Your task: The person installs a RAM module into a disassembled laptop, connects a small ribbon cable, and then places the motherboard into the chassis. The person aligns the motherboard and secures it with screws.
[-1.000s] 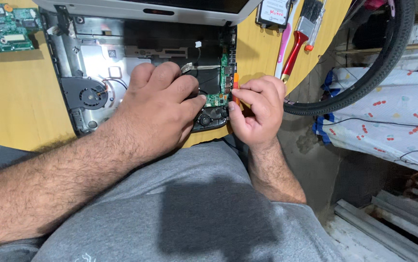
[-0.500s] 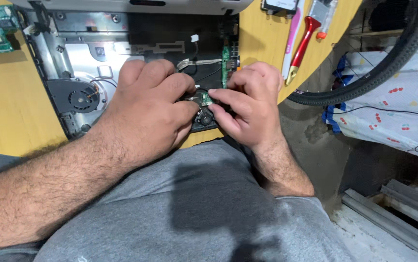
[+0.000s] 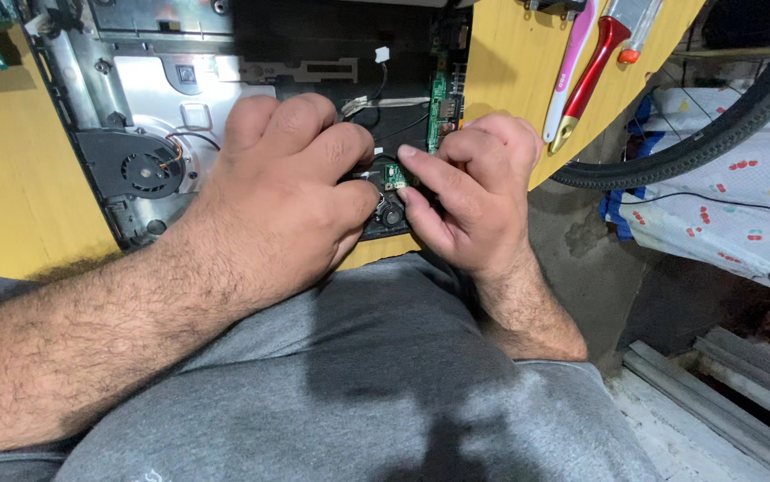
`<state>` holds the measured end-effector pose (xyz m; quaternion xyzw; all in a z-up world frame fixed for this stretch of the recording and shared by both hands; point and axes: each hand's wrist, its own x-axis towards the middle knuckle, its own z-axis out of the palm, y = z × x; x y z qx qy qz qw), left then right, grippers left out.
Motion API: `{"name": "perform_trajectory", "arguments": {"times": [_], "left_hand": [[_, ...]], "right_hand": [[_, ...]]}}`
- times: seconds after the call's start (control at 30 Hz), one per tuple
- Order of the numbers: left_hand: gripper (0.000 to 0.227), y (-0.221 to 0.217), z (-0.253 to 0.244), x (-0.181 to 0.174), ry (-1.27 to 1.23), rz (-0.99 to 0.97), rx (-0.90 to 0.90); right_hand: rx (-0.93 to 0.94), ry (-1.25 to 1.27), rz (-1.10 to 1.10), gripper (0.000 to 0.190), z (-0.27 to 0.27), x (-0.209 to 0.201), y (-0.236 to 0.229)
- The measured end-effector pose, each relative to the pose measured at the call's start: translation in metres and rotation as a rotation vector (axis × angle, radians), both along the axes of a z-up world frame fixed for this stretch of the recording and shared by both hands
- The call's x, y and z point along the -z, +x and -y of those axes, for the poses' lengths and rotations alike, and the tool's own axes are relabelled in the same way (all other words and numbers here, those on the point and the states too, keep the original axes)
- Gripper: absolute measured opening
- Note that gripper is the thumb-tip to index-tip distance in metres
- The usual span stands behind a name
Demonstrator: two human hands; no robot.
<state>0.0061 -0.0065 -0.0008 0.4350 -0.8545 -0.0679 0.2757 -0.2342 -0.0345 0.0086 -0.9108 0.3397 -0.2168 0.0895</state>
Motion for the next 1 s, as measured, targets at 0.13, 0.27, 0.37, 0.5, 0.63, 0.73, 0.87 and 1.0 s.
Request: {"name": "perform_trajectory", "arguments": {"times": [0.13, 0.27, 0.37, 0.5, 0.63, 0.73, 0.87, 1.0], "left_hand": [[0.006, 0.0, 0.0, 0.003, -0.007, -0.018, -0.004], [0.007, -0.002, -0.001, 0.009, 0.002, -0.04, -0.007], [0.01, -0.004, -0.001, 0.012, 0.009, -0.065, -0.015], [0.007, -0.003, -0.003, 0.015, -0.014, -0.105, -0.007], [0.008, -0.002, -0.003, 0.012, -0.032, -0.112, -0.028], [0.01, -0.002, -0.003, 0.01, -0.031, -0.112, -0.018], [0.008, -0.002, -0.003, 0.01, -0.034, -0.083, -0.021], [0.007, -0.004, -0.003, 0.011, -0.021, -0.054, -0.018]], "right_hand": [[-0.019, -0.016, -0.016, 0.019, 0.002, 0.001, -0.001], [0.008, 0.011, -0.037, 0.026, 0.0, 0.002, -0.002], [-0.004, 0.042, -0.045, 0.028, -0.001, -0.001, -0.001], [0.011, 0.082, -0.041, 0.027, -0.003, 0.003, -0.005], [0.029, 0.075, -0.052, 0.025, -0.003, 0.001, 0.0], [0.047, 0.07, -0.053, 0.023, -0.004, 0.0, 0.003], [0.065, 0.087, -0.049, 0.021, -0.005, -0.003, 0.005], [0.059, 0.1, -0.057, 0.018, -0.004, -0.008, 0.006]]}}
